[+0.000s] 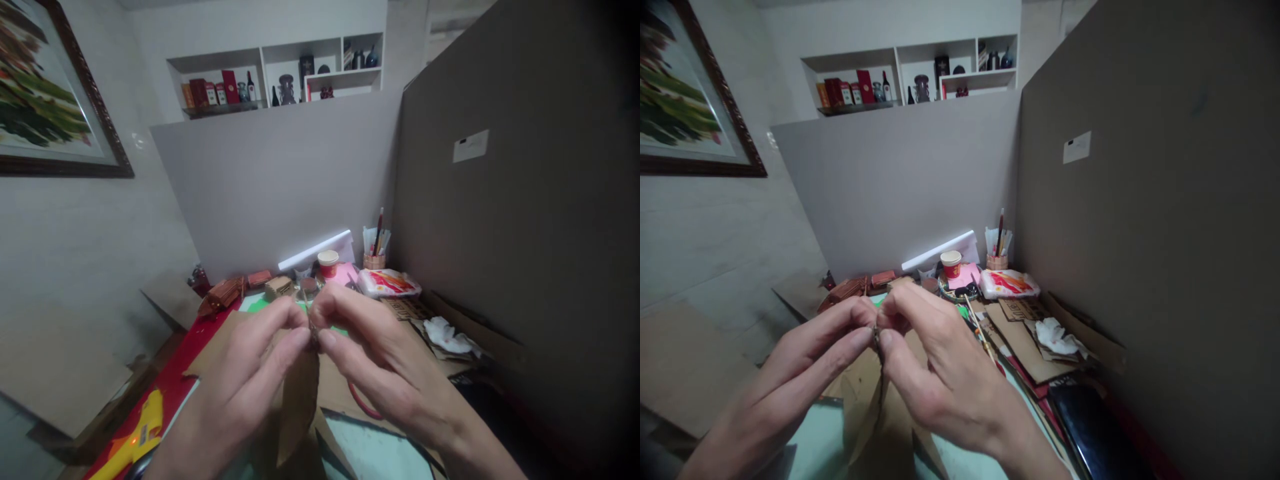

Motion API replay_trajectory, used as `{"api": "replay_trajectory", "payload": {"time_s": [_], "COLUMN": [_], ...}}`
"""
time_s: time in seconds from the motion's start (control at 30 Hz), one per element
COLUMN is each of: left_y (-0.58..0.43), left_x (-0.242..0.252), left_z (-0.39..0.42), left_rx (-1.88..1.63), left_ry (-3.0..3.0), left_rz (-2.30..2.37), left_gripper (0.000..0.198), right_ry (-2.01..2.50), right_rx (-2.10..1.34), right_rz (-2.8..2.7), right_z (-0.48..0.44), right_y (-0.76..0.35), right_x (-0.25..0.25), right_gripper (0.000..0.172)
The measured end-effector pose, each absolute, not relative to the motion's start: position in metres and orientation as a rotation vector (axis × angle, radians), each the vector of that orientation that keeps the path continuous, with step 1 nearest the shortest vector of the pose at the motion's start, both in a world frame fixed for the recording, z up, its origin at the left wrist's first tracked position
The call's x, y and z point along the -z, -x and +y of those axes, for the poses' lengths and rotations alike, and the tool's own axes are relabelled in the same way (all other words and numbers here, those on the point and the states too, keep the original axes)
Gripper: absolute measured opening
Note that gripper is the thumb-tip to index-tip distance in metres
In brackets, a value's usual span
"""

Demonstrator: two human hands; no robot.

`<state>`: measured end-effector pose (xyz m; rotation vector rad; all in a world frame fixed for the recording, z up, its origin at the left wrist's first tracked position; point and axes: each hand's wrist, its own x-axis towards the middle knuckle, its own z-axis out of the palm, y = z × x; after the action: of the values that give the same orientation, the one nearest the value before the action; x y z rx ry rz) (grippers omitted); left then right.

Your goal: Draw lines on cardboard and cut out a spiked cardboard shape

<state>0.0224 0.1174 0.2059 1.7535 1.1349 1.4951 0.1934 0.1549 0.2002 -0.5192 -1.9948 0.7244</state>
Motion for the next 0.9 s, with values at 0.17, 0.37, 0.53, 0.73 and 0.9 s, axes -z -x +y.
{"api": "replay_trajectory", "payload": {"time_s": [0.17, 0.37, 0.53, 0.73, 0.9], "left_y": [-0.028, -0.027, -0.022, -0.013, -0.014], "left_x": [-0.212, -0.214, -0.209, -0.203, -0.203], "left_z": [0.112, 0.112, 0.116, 0.123, 0.124], "left_rx": [-1.489, -1.436, -1.391, -1.189, -1.113], "left_ry": [-1.695, -1.778, -1.862, -1.97, -2.05], "left_rz": [1.17, 1.159, 1.18, 1.237, 1.267], "left_gripper": [0.024, 0.026, 0.026, 0.026, 0.03], "right_ry": [0.508, 0.525, 0.525, 0.551, 0.552], "right_rx": [-0.713, -0.779, -0.811, -0.8, -0.731], "right_rz": [-2.002, -2.003, -2.007, -1.99, -1.992], "right_z": [0.155, 0.156, 0.156, 0.158, 0.159], "right_y": [-0.194, -0.196, -0.199, -0.197, -0.195], "right_x": [-0.2, -0.201, -0.2, -0.201, -0.201], "right_gripper": [0.016, 0.02, 0.021, 0.02, 0.02]}}
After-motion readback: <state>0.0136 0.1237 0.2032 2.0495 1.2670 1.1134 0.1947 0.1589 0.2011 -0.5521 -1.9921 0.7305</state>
